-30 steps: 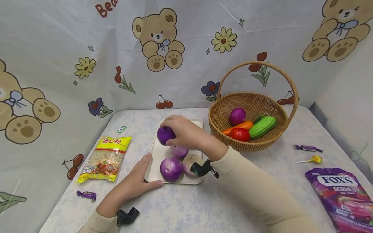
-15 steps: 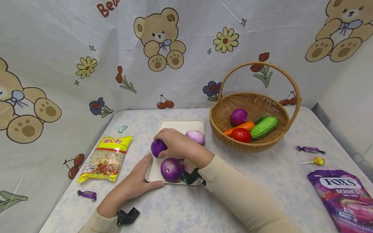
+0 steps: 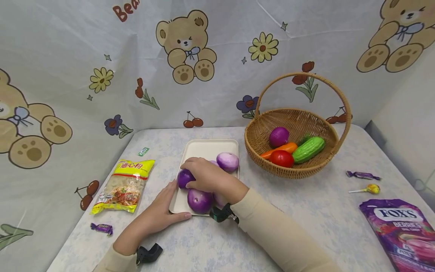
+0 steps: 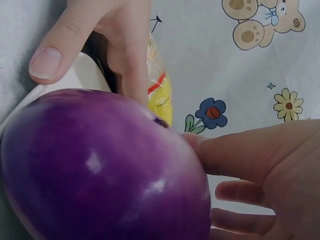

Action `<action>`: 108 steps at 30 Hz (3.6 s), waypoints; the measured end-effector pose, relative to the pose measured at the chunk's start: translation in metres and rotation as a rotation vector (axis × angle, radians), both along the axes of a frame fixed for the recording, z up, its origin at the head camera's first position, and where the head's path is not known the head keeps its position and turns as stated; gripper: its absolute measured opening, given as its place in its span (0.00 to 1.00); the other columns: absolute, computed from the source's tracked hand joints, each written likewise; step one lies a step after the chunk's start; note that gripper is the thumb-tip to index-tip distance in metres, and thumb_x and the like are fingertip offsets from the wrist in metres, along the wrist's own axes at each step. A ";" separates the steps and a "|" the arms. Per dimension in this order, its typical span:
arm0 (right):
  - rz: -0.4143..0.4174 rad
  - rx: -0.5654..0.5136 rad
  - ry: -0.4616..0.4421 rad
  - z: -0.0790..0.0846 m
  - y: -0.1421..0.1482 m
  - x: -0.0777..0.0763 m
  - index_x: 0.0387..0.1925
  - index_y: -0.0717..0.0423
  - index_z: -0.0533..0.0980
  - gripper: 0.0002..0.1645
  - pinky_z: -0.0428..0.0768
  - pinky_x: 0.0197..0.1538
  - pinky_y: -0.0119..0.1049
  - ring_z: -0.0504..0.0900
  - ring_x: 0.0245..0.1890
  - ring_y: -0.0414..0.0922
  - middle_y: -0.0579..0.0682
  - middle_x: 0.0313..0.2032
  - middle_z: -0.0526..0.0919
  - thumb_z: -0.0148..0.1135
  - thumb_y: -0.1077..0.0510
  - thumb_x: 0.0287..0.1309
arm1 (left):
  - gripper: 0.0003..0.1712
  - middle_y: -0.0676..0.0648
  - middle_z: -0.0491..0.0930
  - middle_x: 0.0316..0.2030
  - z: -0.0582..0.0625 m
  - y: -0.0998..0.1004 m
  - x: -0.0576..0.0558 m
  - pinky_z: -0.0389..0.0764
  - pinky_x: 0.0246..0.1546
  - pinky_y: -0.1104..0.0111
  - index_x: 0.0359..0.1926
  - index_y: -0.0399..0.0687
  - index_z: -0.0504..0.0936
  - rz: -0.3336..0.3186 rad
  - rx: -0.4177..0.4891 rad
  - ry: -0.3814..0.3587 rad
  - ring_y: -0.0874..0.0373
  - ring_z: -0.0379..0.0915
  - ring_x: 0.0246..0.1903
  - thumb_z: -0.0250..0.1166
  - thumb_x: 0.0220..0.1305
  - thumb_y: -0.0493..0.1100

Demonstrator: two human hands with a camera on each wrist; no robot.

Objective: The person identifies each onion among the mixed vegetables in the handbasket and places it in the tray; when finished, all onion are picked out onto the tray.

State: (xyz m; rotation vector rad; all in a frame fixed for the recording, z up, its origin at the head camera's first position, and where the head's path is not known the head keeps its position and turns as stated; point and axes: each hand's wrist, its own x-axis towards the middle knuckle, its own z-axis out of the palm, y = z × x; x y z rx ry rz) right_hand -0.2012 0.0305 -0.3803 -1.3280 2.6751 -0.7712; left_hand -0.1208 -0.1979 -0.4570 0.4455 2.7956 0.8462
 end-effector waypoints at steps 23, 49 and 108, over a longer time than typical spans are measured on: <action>-0.080 -0.070 0.124 0.012 0.023 0.006 0.61 0.65 0.80 0.26 0.70 0.71 0.48 0.77 0.65 0.56 0.61 0.62 0.81 0.74 0.61 0.65 | 0.77 0.43 0.41 0.83 0.000 0.002 -0.001 0.43 0.77 0.46 0.86 0.46 0.39 -0.002 0.023 0.009 0.46 0.34 0.81 0.71 0.54 0.79; -0.359 -0.016 0.238 0.073 0.161 -0.031 0.60 0.67 0.80 0.25 0.74 0.65 0.59 0.77 0.62 0.62 0.64 0.58 0.82 0.72 0.57 0.68 | 0.77 0.43 0.39 0.83 0.001 0.000 -0.002 0.38 0.77 0.51 0.85 0.44 0.38 -0.018 0.025 0.018 0.46 0.32 0.81 0.71 0.55 0.78; -0.419 0.382 -0.152 0.031 0.243 -0.121 0.64 0.68 0.76 0.35 0.78 0.57 0.64 0.79 0.52 0.64 0.67 0.52 0.82 0.73 0.48 0.67 | 0.78 0.42 0.42 0.83 -0.001 0.000 -0.003 0.40 0.77 0.51 0.85 0.43 0.40 -0.007 0.015 0.017 0.47 0.34 0.81 0.71 0.53 0.80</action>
